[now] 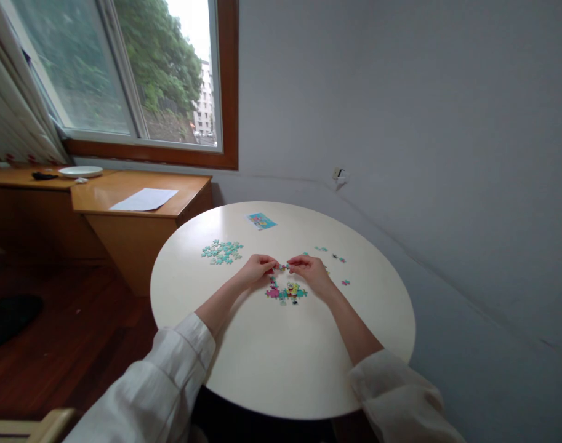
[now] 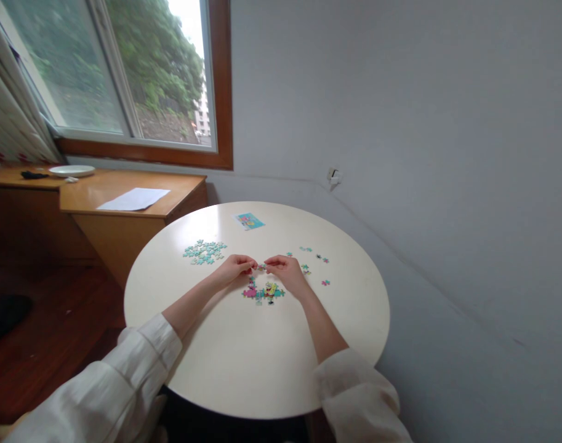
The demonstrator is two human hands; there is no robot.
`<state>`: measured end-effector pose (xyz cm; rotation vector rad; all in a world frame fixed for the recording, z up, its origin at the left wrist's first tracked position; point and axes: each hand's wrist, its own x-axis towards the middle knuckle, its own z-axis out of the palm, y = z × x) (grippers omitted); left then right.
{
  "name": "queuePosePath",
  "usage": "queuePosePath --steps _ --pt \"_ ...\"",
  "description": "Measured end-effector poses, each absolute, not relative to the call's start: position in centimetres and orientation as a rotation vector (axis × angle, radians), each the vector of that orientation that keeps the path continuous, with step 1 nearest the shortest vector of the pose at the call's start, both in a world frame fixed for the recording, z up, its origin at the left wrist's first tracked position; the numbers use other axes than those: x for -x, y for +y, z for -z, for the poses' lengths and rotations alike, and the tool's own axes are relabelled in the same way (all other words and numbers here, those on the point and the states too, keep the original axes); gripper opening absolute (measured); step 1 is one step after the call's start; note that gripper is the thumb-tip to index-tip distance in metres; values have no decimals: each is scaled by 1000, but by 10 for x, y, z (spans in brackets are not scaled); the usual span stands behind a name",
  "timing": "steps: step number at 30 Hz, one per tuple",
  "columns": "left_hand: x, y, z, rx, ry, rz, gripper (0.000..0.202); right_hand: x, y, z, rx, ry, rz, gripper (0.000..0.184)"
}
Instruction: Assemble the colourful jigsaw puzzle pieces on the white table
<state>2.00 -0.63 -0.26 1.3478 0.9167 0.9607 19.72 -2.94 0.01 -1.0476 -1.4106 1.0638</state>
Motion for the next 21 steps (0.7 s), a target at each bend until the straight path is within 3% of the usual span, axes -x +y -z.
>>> queuePosePath --steps 21 --pt "-19 -9 2 -1445 859 -918 29 -193 -24 9 1114 -1408 -933 29"
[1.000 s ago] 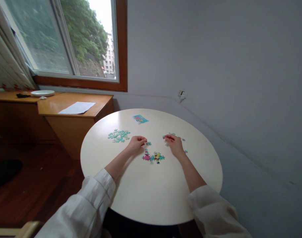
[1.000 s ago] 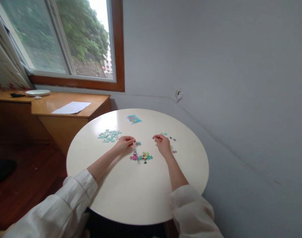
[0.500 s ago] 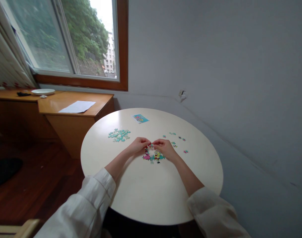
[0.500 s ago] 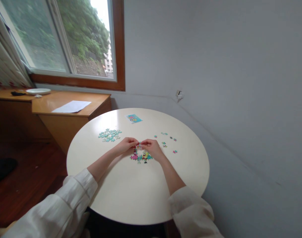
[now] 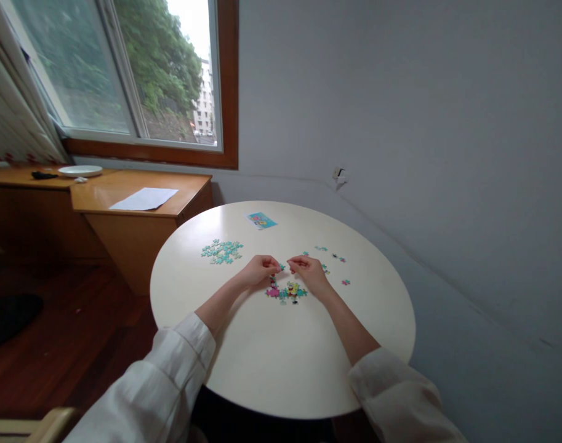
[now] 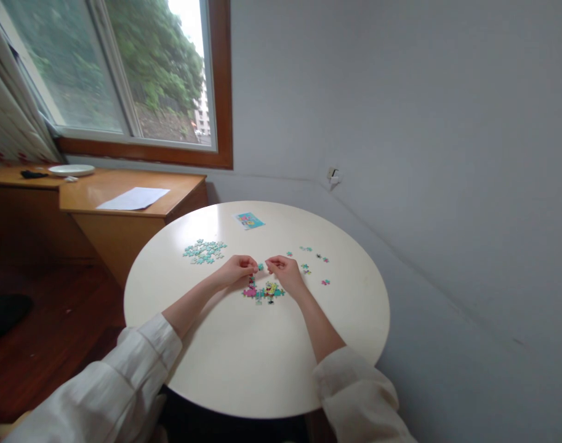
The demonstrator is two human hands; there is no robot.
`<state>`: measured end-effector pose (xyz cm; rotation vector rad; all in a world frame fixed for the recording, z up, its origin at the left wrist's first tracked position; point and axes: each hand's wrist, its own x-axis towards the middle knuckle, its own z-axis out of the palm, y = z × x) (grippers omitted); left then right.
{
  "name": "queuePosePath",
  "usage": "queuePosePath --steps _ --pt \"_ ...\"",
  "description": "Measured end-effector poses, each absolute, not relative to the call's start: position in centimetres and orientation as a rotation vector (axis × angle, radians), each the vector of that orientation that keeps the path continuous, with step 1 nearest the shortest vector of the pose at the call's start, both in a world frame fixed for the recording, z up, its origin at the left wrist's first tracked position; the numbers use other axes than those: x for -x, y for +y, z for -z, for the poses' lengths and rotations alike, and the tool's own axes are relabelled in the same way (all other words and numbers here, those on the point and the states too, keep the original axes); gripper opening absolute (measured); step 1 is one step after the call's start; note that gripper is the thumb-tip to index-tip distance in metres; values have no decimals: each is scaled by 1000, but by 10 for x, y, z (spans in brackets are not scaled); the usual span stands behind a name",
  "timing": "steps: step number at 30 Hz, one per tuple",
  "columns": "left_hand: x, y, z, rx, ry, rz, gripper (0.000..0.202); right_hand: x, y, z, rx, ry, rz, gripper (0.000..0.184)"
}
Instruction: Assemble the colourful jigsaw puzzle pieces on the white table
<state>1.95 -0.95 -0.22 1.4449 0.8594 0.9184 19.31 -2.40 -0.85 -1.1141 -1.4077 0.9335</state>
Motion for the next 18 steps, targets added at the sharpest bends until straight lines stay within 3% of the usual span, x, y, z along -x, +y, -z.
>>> queuePosePath --steps 18 --pt "-19 -10 0 -1358 891 -962 26 -193 -21 14 1153 -1401 -916 31"
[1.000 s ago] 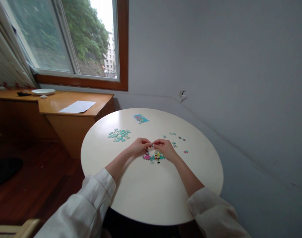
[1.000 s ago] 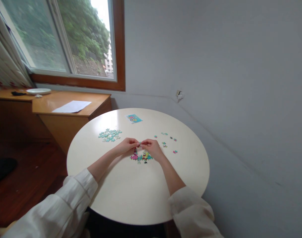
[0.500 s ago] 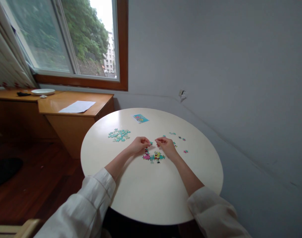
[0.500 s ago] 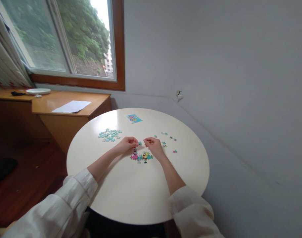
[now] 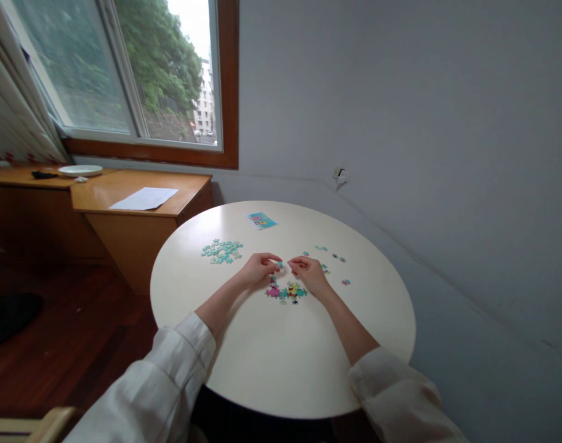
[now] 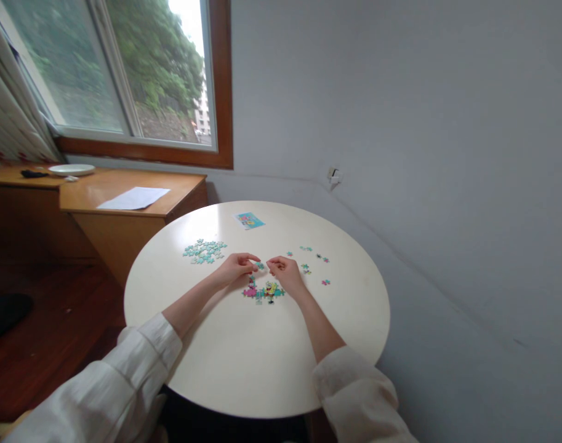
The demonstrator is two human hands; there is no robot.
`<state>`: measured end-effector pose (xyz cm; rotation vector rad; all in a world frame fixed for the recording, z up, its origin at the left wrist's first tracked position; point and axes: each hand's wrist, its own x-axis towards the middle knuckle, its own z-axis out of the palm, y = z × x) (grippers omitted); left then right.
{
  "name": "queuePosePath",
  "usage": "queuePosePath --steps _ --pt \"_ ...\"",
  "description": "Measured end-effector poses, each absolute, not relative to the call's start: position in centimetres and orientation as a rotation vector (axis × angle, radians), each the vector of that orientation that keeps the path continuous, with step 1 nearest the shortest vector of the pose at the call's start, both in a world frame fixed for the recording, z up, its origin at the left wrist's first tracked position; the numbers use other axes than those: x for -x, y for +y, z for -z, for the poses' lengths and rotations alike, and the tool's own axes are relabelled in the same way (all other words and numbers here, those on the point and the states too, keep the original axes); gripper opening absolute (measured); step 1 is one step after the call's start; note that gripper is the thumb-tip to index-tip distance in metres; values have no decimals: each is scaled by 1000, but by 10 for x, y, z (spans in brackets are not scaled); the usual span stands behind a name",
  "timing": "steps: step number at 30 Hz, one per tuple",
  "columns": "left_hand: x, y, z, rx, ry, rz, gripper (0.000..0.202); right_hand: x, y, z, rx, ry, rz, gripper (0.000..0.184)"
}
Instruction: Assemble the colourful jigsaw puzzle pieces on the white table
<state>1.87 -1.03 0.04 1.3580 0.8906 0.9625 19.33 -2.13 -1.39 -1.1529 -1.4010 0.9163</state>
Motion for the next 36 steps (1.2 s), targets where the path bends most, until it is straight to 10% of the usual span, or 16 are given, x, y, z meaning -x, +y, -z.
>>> queuePosePath --steps 36 --pt "-21 -8 5 -1408 857 -927 20 -190 -25 14 1169 -1427 -929 25"
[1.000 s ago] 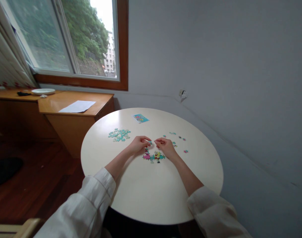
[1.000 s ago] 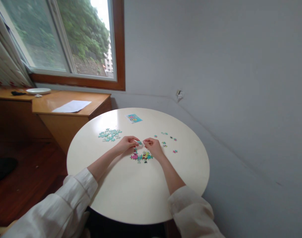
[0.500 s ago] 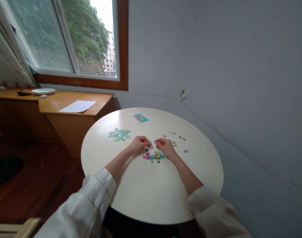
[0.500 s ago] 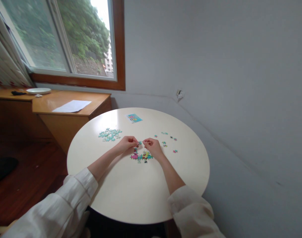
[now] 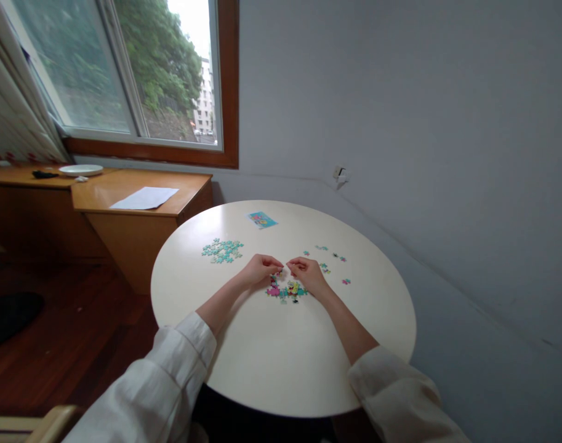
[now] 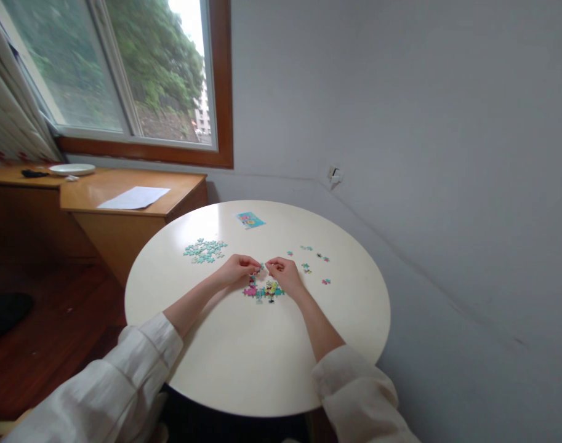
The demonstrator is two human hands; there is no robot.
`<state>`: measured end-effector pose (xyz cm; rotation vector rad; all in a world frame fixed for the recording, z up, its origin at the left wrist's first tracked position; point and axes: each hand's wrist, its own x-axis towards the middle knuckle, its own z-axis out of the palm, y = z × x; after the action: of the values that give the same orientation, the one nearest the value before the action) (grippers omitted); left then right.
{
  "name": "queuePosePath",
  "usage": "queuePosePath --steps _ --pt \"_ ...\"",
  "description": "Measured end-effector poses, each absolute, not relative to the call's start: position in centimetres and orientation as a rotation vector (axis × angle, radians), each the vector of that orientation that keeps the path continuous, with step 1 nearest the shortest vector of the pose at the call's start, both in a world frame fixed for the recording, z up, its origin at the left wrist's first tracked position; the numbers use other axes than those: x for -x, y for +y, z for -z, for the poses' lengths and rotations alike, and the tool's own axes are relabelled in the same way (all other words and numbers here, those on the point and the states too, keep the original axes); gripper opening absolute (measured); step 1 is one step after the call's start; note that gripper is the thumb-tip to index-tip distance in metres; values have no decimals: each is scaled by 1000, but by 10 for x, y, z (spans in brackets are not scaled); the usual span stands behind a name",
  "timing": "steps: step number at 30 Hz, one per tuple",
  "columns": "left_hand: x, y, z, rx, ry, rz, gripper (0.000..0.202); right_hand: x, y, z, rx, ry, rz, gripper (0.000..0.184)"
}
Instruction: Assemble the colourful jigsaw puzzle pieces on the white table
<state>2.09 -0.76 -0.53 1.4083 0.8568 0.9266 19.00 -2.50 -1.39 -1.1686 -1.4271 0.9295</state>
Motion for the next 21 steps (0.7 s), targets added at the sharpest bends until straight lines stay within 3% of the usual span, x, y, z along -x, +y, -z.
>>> queuePosePath --steps 21 --pt "-24 -11 7 -1621 931 -803 9 -189 -22 18 1178 -1448 -944 30"
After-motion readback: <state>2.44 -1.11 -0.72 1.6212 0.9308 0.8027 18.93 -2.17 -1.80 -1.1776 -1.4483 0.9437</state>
